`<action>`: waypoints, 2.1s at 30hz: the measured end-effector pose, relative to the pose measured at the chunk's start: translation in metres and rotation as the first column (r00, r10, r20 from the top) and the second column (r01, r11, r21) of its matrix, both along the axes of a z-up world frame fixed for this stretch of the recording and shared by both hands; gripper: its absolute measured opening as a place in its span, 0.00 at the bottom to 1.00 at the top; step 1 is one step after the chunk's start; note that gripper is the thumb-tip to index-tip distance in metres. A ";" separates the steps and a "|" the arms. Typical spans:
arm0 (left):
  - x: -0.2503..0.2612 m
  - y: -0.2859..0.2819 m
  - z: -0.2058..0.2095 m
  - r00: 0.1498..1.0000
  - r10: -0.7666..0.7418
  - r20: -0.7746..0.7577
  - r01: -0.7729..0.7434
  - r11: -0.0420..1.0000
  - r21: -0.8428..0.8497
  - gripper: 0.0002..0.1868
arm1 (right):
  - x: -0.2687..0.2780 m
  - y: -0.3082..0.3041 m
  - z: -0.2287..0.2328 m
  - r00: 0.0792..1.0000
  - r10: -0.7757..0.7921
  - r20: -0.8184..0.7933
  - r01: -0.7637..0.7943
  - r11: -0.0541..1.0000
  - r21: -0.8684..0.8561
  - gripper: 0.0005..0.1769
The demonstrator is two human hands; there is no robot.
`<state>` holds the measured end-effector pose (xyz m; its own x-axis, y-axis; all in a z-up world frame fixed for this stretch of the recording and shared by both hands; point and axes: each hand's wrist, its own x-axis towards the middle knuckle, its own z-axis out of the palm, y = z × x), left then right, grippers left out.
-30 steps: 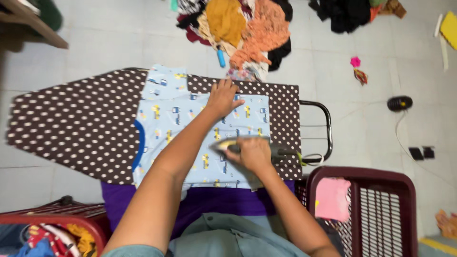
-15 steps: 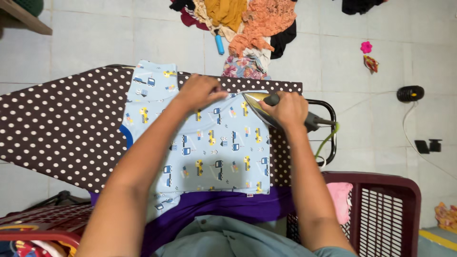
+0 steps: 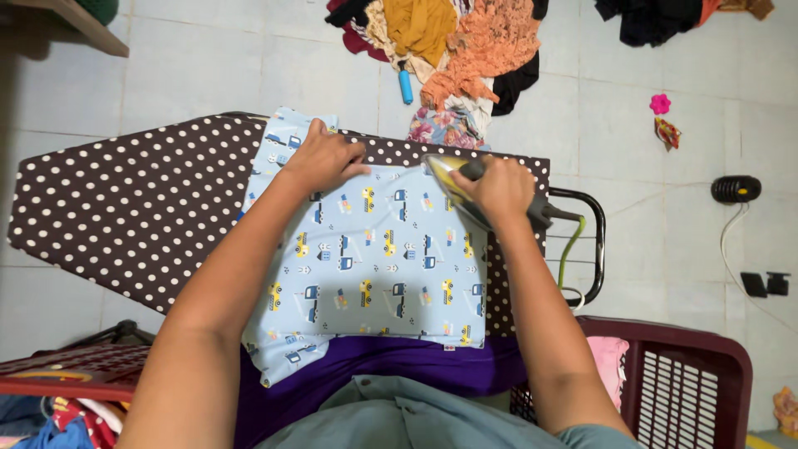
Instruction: The person irons a pink shirt and a blue patterned shirt on a polka-dotted ironing board, then folds each and places them into a maroon laundry basket. The person uses a steam iron and handles the garments by hand.
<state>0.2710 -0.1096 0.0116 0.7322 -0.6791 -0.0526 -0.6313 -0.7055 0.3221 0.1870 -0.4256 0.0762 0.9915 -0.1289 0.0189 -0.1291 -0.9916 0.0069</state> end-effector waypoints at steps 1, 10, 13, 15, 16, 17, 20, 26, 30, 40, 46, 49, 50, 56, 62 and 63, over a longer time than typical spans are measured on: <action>0.002 0.005 0.001 0.999 0.006 0.052 -0.004 1.000 -0.030 0.20 | 0.006 -0.004 0.002 1.000 0.027 -0.005 -0.027 1.000 0.005 0.34; 0.000 0.021 -0.020 0.947 0.006 0.320 0.049 0.985 -0.163 0.16 | -0.094 0.076 -0.005 0.785 0.618 -0.043 -0.602 0.778 0.181 0.29; -0.008 0.022 -0.022 0.935 0.042 0.353 0.002 0.992 -0.125 0.16 | -0.056 0.085 -0.018 0.934 0.356 -0.030 -0.347 0.925 0.153 0.29; -0.009 0.028 -0.014 0.906 0.080 0.415 -0.039 0.994 -0.106 0.16 | -0.013 0.085 -0.020 0.986 0.164 -0.040 -0.156 0.976 0.149 0.32; -0.013 0.034 -0.010 0.877 0.190 0.442 -0.122 0.977 -0.177 0.17 | -0.001 0.084 -0.019 0.994 0.106 -0.003 -0.105 0.987 0.124 0.32; -0.020 0.041 -0.006 0.836 0.298 0.460 -0.200 0.947 -0.250 0.19 | 0.005 0.082 -0.017 0.991 0.132 0.020 -0.133 0.986 0.098 0.33; -0.056 0.067 0.002 0.673 0.657 0.341 -0.537 0.750 -0.386 0.23 | -0.010 0.086 -0.010 0.951 0.304 -0.064 -0.294 0.947 0.126 0.30; -0.083 0.099 -0.009 0.676 0.736 0.021 -0.704 0.654 -0.277 0.21 | -0.060 0.123 -0.010 0.753 0.583 -0.306 -0.567 0.810 0.147 0.31; -0.072 0.101 -0.022 0.753 0.658 -0.024 -0.617 0.692 -0.375 0.13 | -0.006 0.136 -0.011 0.943 0.331 0.025 -0.332 0.942 0.056 0.32; -0.069 0.118 -0.035 0.744 0.664 -0.071 -0.557 0.558 -0.615 0.12 | -0.023 0.169 -0.002 0.824 0.562 -0.074 -0.541 0.818 0.195 0.30; -0.086 0.141 -0.043 0.459 0.872 -0.171 -0.736 0.266 -0.622 0.10 | 0.011 0.210 -0.012 0.894 0.440 -0.083 -0.410 0.879 0.244 0.30; -0.110 0.158 -0.051 0.368 0.910 -0.190 -0.667 0.116 -0.736 0.11 | -0.002 0.247 -0.019 0.884 0.468 0.019 -0.459 0.858 0.232 0.34; -0.123 0.160 -0.056 0.358 0.897 -0.260 -0.684 0.062 -0.727 0.12 | -0.002 0.262 -0.023 0.895 0.446 0.021 -0.436 0.863 0.253 0.34; -0.153 0.158 -0.069 0.377 0.898 -0.227 -0.717 0.128 -0.685 0.11 | 0.014 0.318 -0.041 0.898 0.425 0.117 -0.439 0.842 0.314 0.32; -0.152 0.172 -0.068 0.485 0.800 -0.353 -0.703 0.116 -0.702 0.09 | -0.061 0.230 -0.019 0.867 0.492 -0.079 -0.446 0.837 0.317 0.26; -0.149 0.173 -0.067 0.506 0.769 -0.390 -0.706 0.110 -0.699 0.09 | -0.080 0.219 -0.013 0.821 0.559 -0.116 -0.501 0.802 0.325 0.26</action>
